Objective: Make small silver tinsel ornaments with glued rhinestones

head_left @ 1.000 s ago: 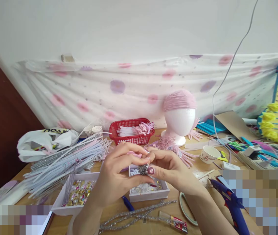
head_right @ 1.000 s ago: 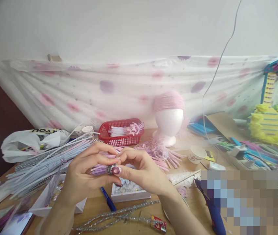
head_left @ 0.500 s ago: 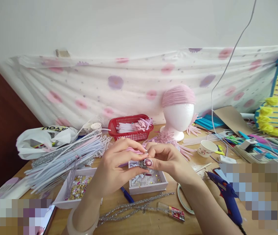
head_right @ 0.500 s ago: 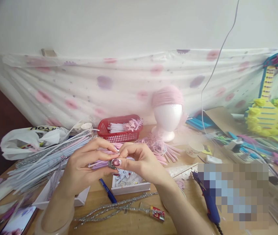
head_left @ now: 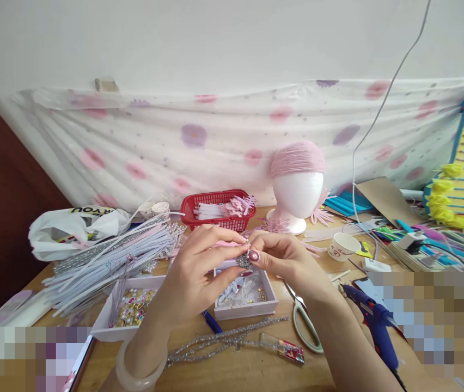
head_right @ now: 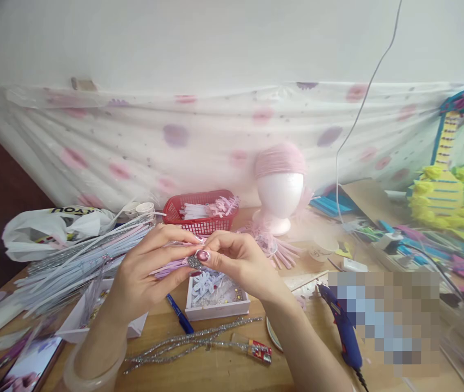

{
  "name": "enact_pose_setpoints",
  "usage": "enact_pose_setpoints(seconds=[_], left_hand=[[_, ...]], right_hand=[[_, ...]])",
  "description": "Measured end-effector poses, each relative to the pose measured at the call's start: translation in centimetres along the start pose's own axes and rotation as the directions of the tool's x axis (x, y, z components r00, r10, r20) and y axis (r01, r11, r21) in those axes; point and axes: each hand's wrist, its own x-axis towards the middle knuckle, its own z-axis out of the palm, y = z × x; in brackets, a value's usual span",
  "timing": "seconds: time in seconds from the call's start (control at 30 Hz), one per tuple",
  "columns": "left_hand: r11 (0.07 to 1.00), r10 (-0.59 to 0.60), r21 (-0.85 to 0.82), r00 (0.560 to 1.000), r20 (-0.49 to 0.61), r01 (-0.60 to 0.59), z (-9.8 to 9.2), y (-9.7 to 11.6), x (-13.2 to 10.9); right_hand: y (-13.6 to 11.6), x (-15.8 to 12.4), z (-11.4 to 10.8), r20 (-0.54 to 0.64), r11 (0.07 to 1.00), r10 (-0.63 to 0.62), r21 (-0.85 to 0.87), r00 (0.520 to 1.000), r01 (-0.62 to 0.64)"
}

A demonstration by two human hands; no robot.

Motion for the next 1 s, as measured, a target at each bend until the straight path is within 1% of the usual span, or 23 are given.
enact_pose_setpoints(seconds=[0.1, 0.2, 0.37, 0.57, 0.67, 0.73, 0.9, 1.0], left_hand=[[1.0, 0.014, 0.014, 1.0, 0.008, -0.014, 0.0, 0.0, -0.1], [1.0, 0.013, 0.019, 0.999, 0.036, -0.014, -0.1, -0.2, -0.2], [1.0, 0.009, 0.017, 0.997, 0.08, -0.011, -0.3, -0.4, -0.3], [0.998, 0.024, 0.057, 0.995, 0.094, -0.029, -0.3, -0.5, -0.5], [0.998, 0.033, 0.048, 0.994, 0.1, -0.038, -0.1, -0.5, -0.5], [0.999, 0.031, 0.035, 0.997, 0.072, -0.034, 0.2, -0.5, -0.5], [0.996, 0.026, 0.084, 0.996, -0.08, -0.019, 1.2, 0.1, -0.6], [0.99, 0.054, 0.133, 0.992, -0.112, -0.039, 1.4, 0.2, -0.7]], right_hand=[[-0.1, 0.0, 0.0, -0.018, 0.998, -0.006, -0.063, 1.0, 0.005], [-0.1, 0.0, -0.1, -0.009, 0.995, -0.01, -0.1, 1.0, 0.009], [0.0, 0.0, -0.2, -0.004, 0.998, 0.0, -0.06, 1.0, 0.0], [0.0, -0.1, -0.1, -0.029, 0.998, -0.02, -0.061, 0.999, 0.018], [-0.1, 0.0, 0.1, -0.043, 0.999, -0.04, -0.037, 0.998, 0.038], [-0.1, 0.0, 0.3, -0.055, 0.998, -0.06, -0.024, 0.997, 0.059], [-0.1, 0.0, 0.8, -0.064, 0.998, -0.055, -0.012, 0.996, 0.054], [0.1, 0.0, 1.1, -0.066, 0.997, -0.044, 0.063, 0.997, 0.048]])
